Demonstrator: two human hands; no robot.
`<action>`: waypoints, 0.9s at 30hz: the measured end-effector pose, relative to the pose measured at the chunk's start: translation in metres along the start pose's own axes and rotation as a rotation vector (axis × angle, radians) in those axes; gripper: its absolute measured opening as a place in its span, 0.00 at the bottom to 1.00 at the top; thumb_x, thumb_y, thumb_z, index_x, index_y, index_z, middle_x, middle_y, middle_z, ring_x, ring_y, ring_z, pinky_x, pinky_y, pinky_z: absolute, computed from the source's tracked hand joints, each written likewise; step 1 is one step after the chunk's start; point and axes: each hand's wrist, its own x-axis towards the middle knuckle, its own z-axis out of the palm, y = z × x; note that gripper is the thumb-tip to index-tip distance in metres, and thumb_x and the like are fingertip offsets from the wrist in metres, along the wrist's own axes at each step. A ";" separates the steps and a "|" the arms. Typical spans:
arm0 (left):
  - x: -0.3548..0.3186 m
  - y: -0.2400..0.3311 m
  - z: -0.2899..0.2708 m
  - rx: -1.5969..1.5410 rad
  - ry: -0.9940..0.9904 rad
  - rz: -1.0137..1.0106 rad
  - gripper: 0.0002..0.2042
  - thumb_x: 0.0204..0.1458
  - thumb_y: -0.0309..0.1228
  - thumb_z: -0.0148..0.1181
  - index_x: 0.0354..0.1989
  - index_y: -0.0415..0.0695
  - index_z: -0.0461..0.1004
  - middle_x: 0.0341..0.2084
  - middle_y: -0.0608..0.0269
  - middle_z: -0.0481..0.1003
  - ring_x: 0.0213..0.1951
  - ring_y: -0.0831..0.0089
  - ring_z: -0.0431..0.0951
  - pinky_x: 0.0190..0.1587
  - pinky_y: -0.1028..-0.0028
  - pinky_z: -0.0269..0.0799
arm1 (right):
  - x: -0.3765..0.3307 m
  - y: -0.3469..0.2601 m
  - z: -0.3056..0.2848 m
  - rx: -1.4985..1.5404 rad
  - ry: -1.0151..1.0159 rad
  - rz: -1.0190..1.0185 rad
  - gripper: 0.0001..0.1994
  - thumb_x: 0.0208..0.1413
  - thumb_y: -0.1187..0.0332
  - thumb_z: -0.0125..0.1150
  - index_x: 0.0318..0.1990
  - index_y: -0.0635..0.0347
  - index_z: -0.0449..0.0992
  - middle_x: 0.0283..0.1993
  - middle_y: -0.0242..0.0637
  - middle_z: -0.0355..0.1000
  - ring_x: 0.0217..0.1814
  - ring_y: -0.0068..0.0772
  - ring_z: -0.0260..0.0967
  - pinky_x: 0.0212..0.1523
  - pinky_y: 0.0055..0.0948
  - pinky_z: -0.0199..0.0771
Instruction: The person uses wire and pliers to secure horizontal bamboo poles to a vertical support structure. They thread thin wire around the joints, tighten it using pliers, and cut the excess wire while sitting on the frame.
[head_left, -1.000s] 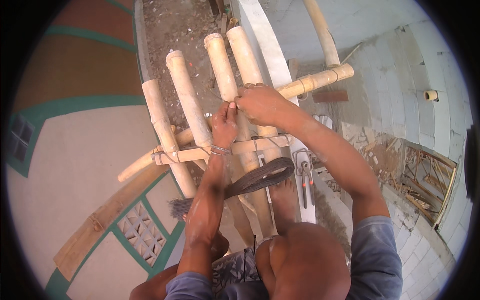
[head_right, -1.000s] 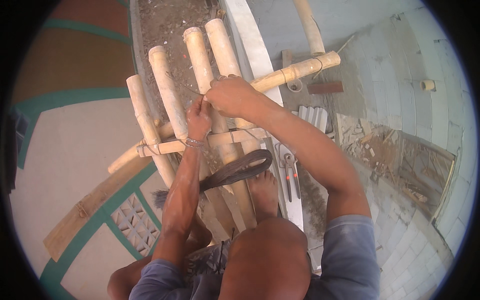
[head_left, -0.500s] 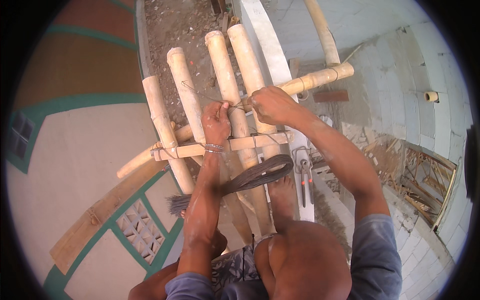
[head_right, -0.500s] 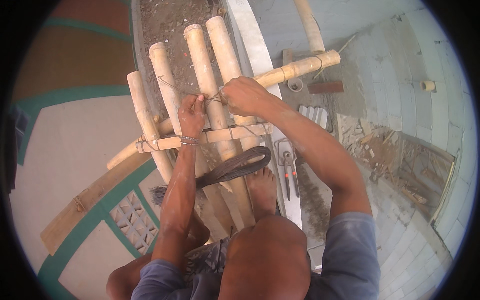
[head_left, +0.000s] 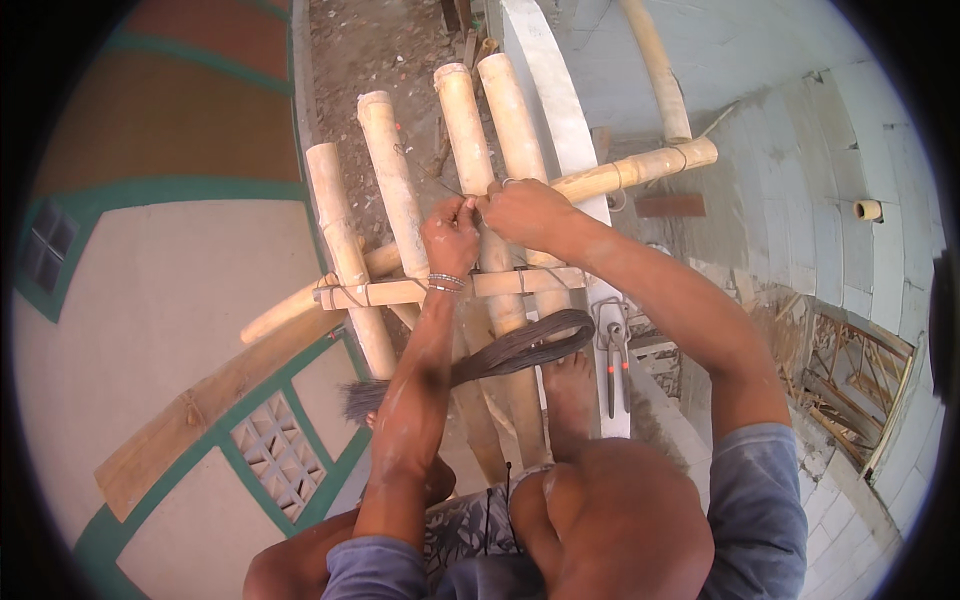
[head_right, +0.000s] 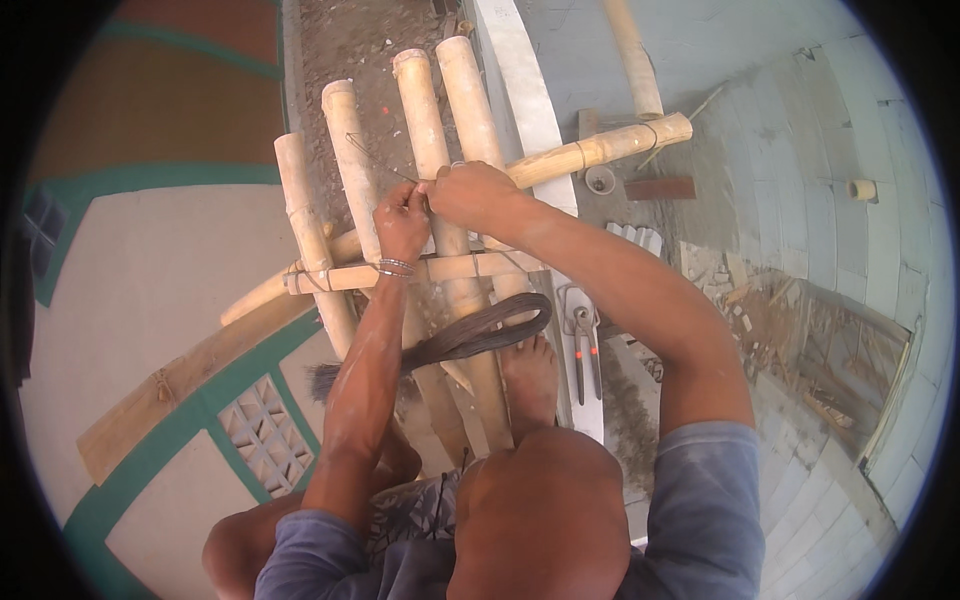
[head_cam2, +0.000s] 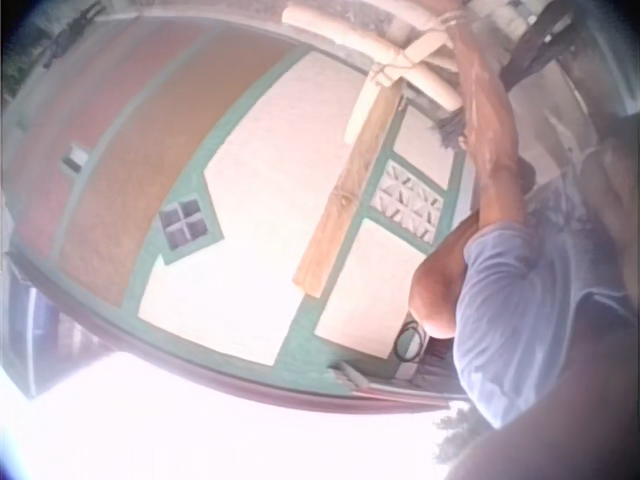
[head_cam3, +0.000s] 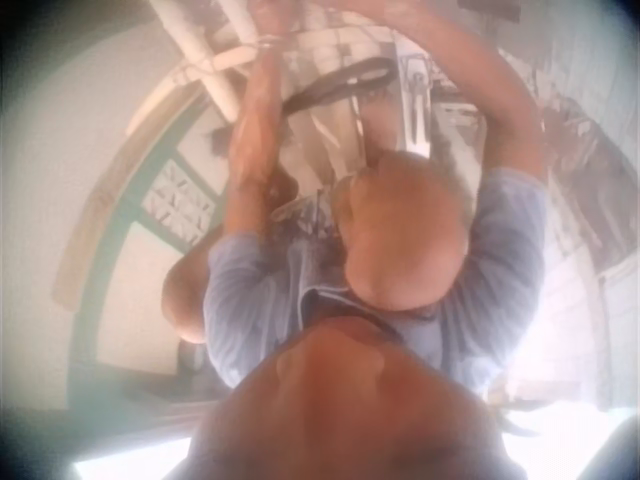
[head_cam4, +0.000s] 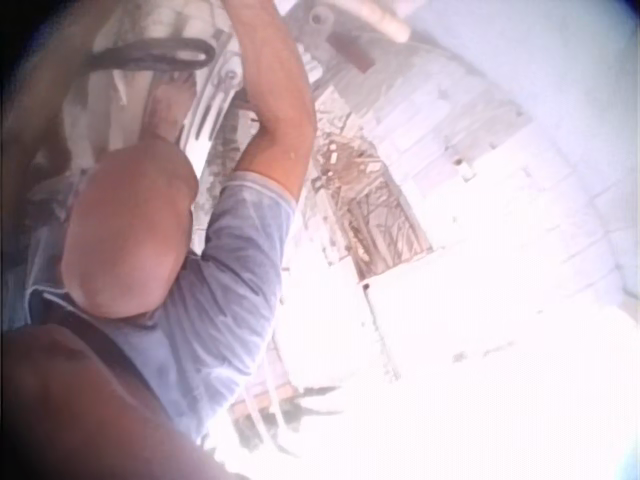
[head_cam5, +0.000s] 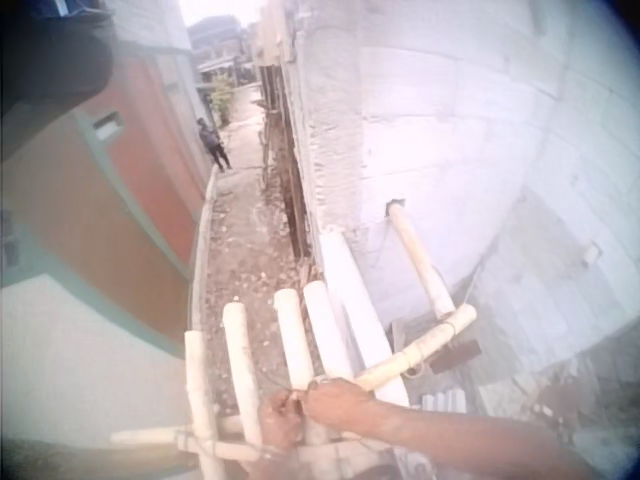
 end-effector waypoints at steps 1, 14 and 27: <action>0.000 0.002 -0.001 0.001 -0.005 -0.005 0.12 0.64 0.34 0.63 0.35 0.36 0.82 0.25 0.48 0.80 0.25 0.64 0.77 0.32 0.63 0.72 | -0.002 0.002 0.002 0.025 0.007 -0.003 0.11 0.57 0.71 0.59 0.42 0.66 0.83 0.33 0.47 0.81 0.40 0.51 0.83 0.39 0.46 0.82; 0.010 0.010 -0.003 0.105 0.029 -0.171 0.09 0.58 0.30 0.65 0.29 0.39 0.85 0.21 0.44 0.79 0.24 0.50 0.80 0.32 0.58 0.73 | -0.023 -0.009 0.025 0.036 -0.005 0.049 0.10 0.54 0.74 0.59 0.42 0.71 0.77 0.33 0.51 0.80 0.36 0.51 0.83 0.35 0.45 0.84; 0.114 0.057 0.003 0.365 -0.995 0.542 0.07 0.49 0.28 0.68 0.29 0.36 0.84 0.28 0.42 0.81 0.36 0.47 0.83 0.43 0.55 0.78 | 0.018 -0.068 0.019 0.352 0.108 0.459 0.05 0.45 0.74 0.64 0.25 0.66 0.82 0.30 0.55 0.79 0.35 0.56 0.81 0.36 0.50 0.82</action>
